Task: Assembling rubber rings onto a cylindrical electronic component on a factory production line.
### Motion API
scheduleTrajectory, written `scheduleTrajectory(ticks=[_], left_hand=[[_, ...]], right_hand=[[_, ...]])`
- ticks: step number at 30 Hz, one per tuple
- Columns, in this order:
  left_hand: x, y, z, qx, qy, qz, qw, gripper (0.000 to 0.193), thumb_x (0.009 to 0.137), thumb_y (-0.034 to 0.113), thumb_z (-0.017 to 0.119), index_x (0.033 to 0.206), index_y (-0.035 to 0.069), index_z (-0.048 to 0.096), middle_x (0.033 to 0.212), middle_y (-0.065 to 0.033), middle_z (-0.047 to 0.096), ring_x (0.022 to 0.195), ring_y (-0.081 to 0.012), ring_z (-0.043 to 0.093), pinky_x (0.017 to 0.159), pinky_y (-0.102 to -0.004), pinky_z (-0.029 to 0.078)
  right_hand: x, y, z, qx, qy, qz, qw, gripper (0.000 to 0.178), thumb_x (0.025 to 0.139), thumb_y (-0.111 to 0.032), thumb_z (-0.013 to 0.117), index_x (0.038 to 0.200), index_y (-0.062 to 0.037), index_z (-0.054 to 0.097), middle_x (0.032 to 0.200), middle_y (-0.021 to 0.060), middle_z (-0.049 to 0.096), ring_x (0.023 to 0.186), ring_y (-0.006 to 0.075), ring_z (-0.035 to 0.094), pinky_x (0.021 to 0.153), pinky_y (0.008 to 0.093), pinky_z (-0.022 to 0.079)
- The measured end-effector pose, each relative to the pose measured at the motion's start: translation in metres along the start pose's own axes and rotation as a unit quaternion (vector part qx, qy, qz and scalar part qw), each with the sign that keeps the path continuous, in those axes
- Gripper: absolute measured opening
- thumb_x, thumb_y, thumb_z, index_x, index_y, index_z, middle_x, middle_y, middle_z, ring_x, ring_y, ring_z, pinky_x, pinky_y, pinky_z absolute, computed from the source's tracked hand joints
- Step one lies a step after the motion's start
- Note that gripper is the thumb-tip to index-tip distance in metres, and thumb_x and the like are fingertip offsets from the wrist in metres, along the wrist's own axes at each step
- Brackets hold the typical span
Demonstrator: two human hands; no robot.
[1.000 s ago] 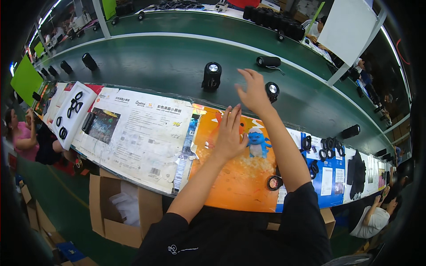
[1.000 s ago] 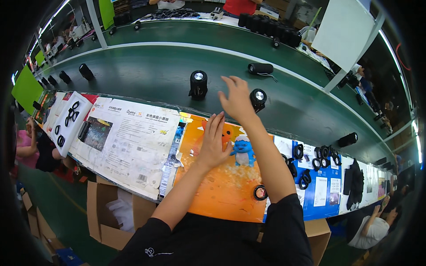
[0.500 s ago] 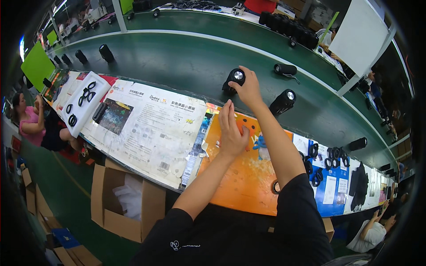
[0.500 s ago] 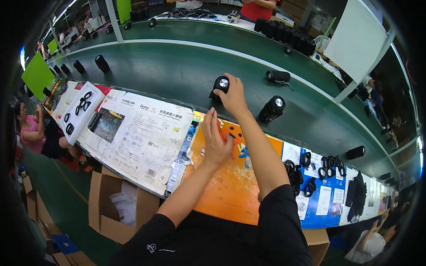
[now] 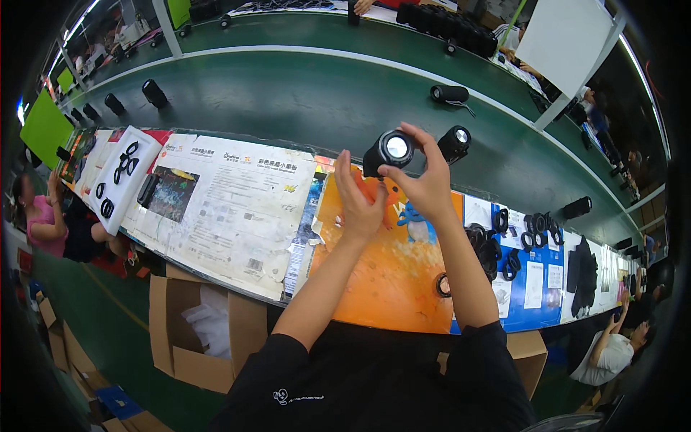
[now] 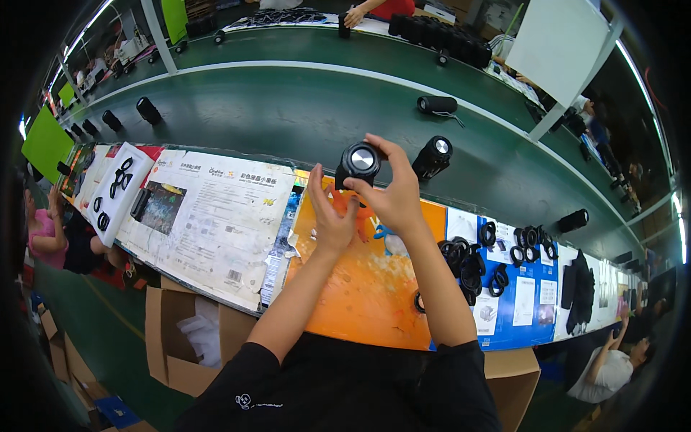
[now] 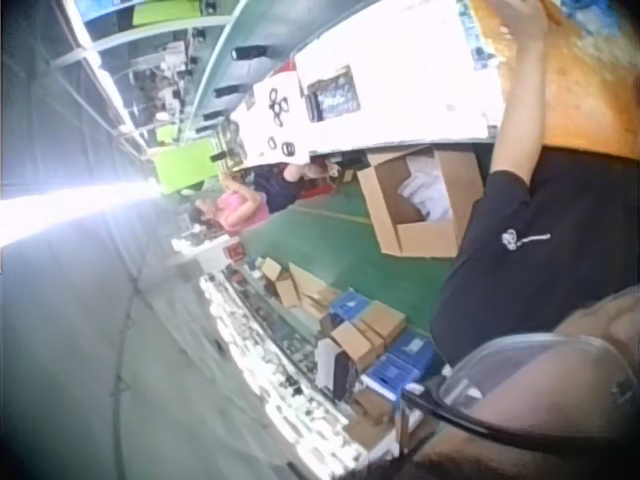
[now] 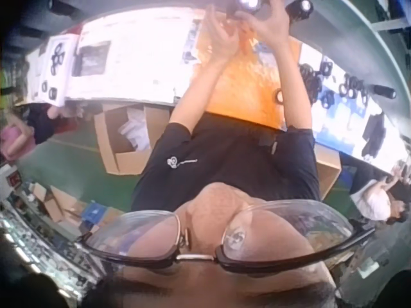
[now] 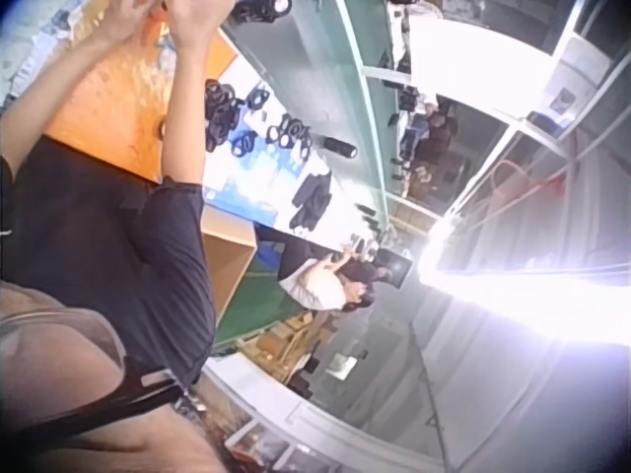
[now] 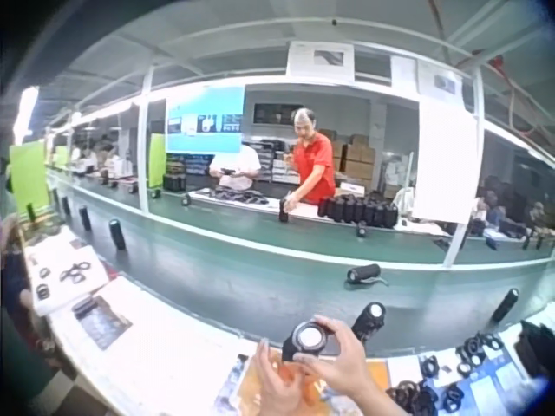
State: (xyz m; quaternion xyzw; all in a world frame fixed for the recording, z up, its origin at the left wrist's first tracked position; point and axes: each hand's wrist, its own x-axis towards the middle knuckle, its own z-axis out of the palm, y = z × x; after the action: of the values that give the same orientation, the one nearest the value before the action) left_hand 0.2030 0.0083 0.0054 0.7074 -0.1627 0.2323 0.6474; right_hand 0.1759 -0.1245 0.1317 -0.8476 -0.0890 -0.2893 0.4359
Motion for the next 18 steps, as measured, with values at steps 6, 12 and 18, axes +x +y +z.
scheduleTrajectory(ticks=[6,12,18], left_hand=[[-0.006,0.005,0.008,-0.18,-0.024,-0.005,0.983,0.103,0.086,-0.008,0.081,0.172,0.002,0.025,0.169,-0.0251,0.038,0.154,-0.0377,0.047,0.126,-0.0469,0.044],[-0.006,0.016,-0.011,-0.257,-0.069,0.006,0.964,0.1,0.083,-0.016,0.075,0.169,0.006,0.028,0.164,-0.0207,0.047,0.149,-0.0309,0.054,0.123,-0.0418,0.049],[-0.003,0.035,-0.024,-0.218,-0.189,0.033,0.957,0.083,0.082,-0.012,0.079,0.159,0.006,0.05,0.155,-0.0158,0.058,0.141,-0.0274,0.061,0.113,-0.0365,0.054]], right_hand=[[-0.028,-0.007,-0.006,0.101,0.008,-0.021,0.995,0.082,0.081,-0.014,0.098,0.153,-0.0045,0.06,0.143,0.0143,0.069,0.133,0.0267,0.067,0.117,0.0388,0.051],[-0.053,-0.004,-0.007,0.43,0.17,0.253,0.85,0.054,0.108,-0.024,0.07,0.158,-0.0111,0.056,0.132,0.0086,0.07,0.121,0.0249,0.069,0.105,0.0362,0.055],[-0.093,0.059,0.015,0.615,0.145,0.39,0.67,0.047,0.114,-0.045,0.048,0.144,-0.0125,0.064,0.14,0.0093,0.074,0.128,0.0288,0.071,0.107,0.0478,0.057]])
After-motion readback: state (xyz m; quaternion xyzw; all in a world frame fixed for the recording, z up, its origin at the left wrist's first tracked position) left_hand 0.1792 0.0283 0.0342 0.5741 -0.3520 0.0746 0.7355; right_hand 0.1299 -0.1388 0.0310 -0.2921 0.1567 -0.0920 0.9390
